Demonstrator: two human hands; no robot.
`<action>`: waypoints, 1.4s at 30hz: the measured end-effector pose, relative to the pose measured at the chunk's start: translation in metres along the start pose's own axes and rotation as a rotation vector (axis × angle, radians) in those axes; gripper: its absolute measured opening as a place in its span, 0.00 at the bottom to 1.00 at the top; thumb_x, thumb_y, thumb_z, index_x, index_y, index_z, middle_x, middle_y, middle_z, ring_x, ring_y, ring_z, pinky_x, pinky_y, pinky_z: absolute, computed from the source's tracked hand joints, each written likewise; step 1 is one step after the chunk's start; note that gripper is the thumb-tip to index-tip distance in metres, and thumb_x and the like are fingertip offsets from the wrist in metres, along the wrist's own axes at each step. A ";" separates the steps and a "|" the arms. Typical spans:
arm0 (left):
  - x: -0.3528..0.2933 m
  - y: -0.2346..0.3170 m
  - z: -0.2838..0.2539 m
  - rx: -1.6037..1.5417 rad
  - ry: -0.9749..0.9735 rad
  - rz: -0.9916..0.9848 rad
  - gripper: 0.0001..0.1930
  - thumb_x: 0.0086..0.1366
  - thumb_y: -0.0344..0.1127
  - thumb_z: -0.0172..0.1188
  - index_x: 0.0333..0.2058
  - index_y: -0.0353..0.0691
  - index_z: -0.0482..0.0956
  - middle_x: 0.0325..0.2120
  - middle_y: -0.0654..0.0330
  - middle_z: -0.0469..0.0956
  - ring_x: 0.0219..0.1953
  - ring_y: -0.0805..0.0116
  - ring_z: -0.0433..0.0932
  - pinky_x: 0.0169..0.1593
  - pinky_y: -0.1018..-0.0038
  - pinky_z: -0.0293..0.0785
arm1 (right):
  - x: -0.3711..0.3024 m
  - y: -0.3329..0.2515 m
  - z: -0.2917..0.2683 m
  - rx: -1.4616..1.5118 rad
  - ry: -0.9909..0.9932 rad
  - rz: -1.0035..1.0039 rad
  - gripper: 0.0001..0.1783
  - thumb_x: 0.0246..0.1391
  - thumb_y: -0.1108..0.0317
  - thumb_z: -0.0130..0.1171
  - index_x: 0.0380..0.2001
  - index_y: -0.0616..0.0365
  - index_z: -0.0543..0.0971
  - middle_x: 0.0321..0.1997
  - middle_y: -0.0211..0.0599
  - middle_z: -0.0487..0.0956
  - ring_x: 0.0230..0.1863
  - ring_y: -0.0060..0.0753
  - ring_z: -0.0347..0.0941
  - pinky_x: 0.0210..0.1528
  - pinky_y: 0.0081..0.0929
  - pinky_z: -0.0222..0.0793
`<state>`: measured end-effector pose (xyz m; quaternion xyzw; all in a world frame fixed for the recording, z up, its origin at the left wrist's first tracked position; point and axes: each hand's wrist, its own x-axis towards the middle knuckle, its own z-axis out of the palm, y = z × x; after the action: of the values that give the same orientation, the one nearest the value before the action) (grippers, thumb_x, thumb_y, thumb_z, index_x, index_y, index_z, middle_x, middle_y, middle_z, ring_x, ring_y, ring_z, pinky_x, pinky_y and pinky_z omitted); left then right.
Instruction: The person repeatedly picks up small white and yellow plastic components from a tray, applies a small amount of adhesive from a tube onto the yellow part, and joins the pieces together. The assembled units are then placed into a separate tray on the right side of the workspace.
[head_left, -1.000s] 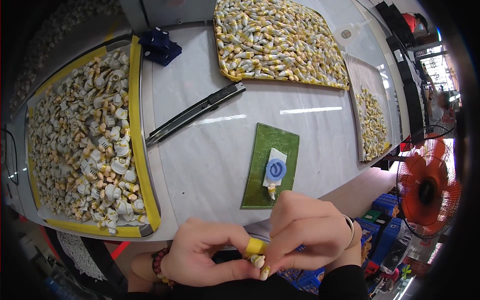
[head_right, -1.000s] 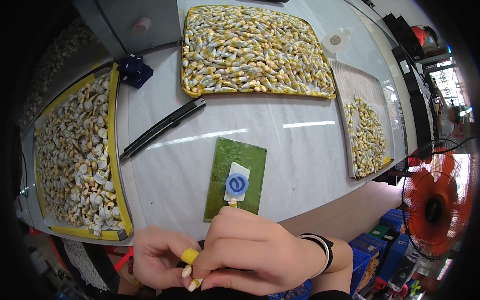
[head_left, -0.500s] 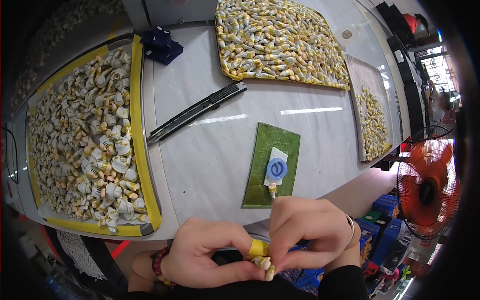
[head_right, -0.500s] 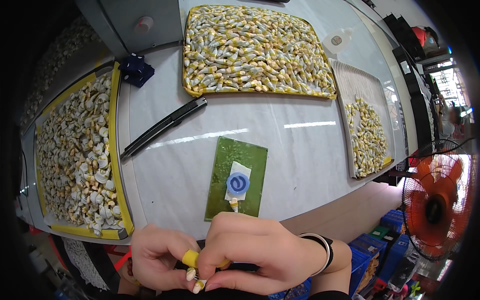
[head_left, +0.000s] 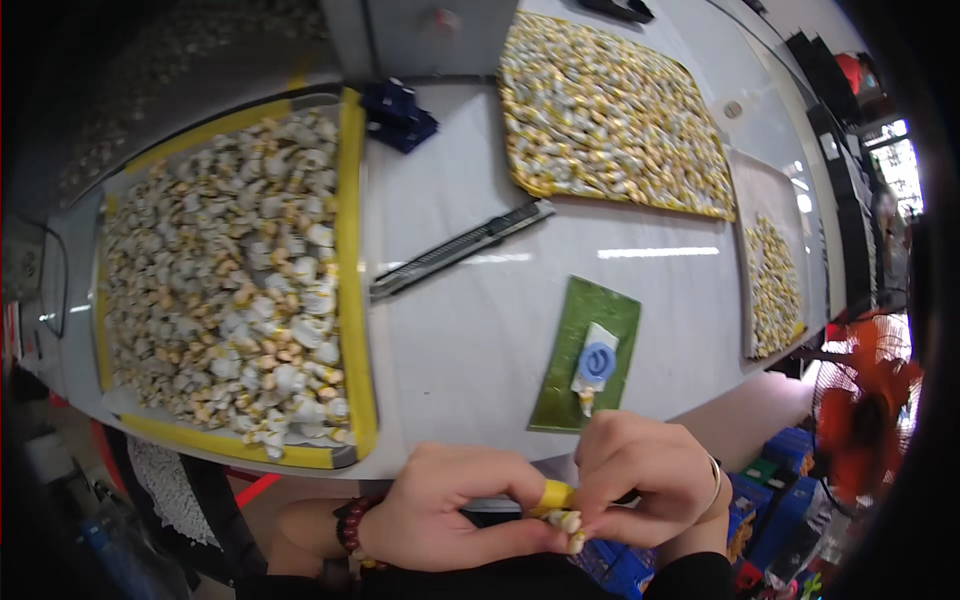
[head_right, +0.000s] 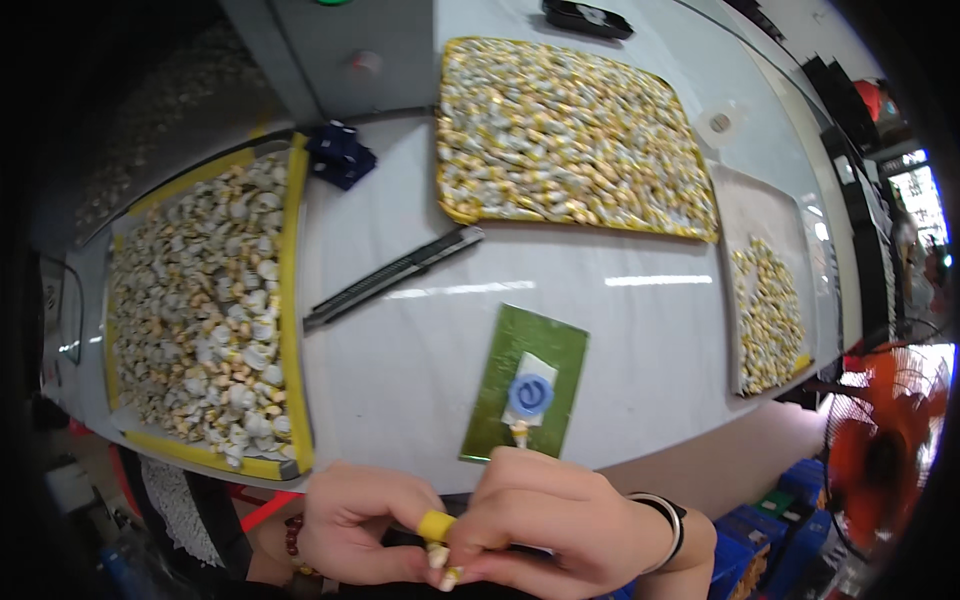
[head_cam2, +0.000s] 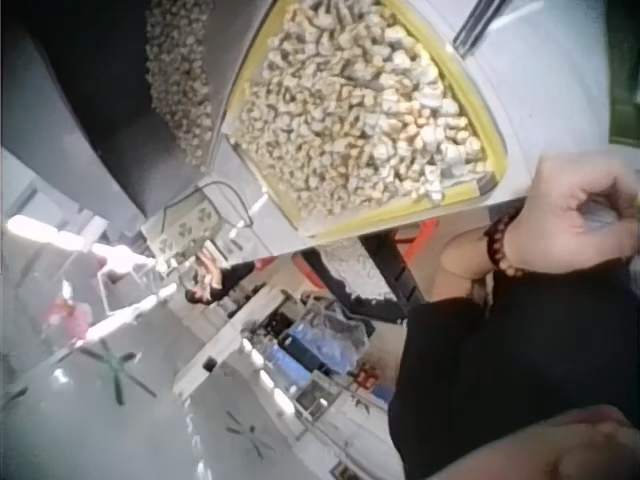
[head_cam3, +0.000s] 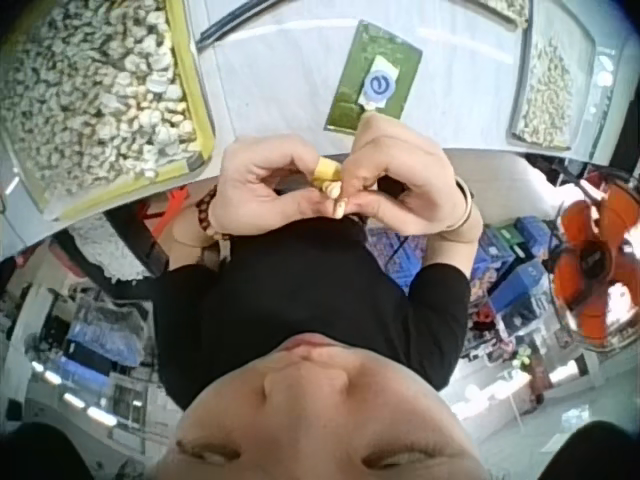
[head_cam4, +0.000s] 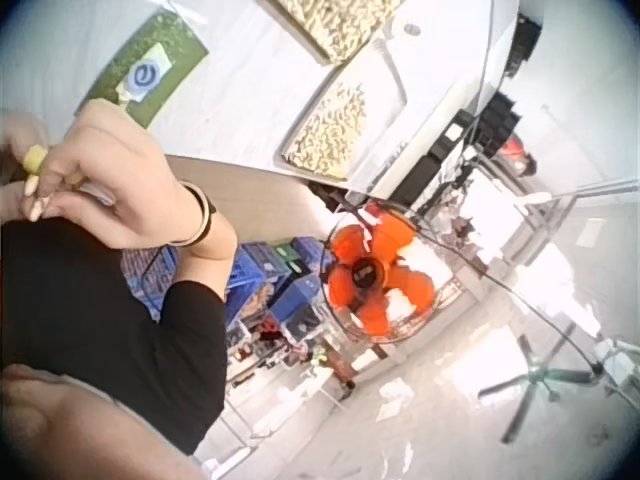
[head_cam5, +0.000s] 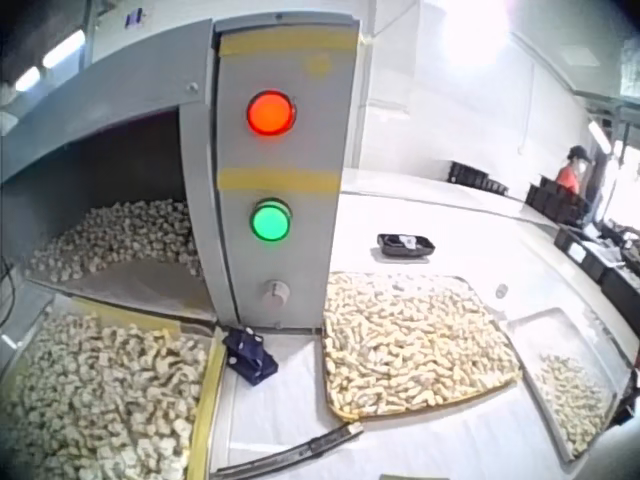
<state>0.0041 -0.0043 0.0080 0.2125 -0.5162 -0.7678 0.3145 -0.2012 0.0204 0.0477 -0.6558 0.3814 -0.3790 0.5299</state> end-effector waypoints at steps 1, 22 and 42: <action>0.001 0.004 -0.002 0.037 -0.025 0.008 0.09 0.54 0.33 0.69 0.30 0.37 0.79 0.23 0.63 0.79 0.24 0.72 0.77 0.29 0.80 0.70 | -0.001 0.003 0.001 0.010 -0.014 -0.018 0.07 0.45 0.73 0.67 0.24 0.57 0.77 0.25 0.32 0.74 0.25 0.34 0.69 0.29 0.28 0.66; 0.030 0.201 -0.286 1.577 0.637 -0.059 0.19 0.57 0.34 0.64 0.45 0.32 0.75 0.31 0.58 0.79 0.30 0.73 0.78 0.35 0.76 0.72 | -0.049 0.005 0.000 -0.184 0.560 -0.100 0.19 0.39 0.54 0.72 0.19 0.55 0.75 0.23 0.28 0.66 0.22 0.25 0.60 0.24 0.22 0.54; -0.006 0.168 -0.205 1.075 0.619 0.326 0.18 0.64 0.39 0.58 0.48 0.35 0.72 0.38 0.63 0.74 0.30 0.83 0.69 0.29 0.85 0.65 | -0.021 -0.026 -0.097 -1.154 0.481 0.047 0.12 0.37 0.74 0.65 0.29 0.60 0.77 0.28 0.37 0.75 0.33 0.42 0.70 0.35 0.35 0.65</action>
<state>0.1865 -0.1802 0.0863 0.4713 -0.7401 -0.2473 0.4111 -0.2948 0.0036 0.0855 -0.7241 0.6477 -0.2372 -0.0021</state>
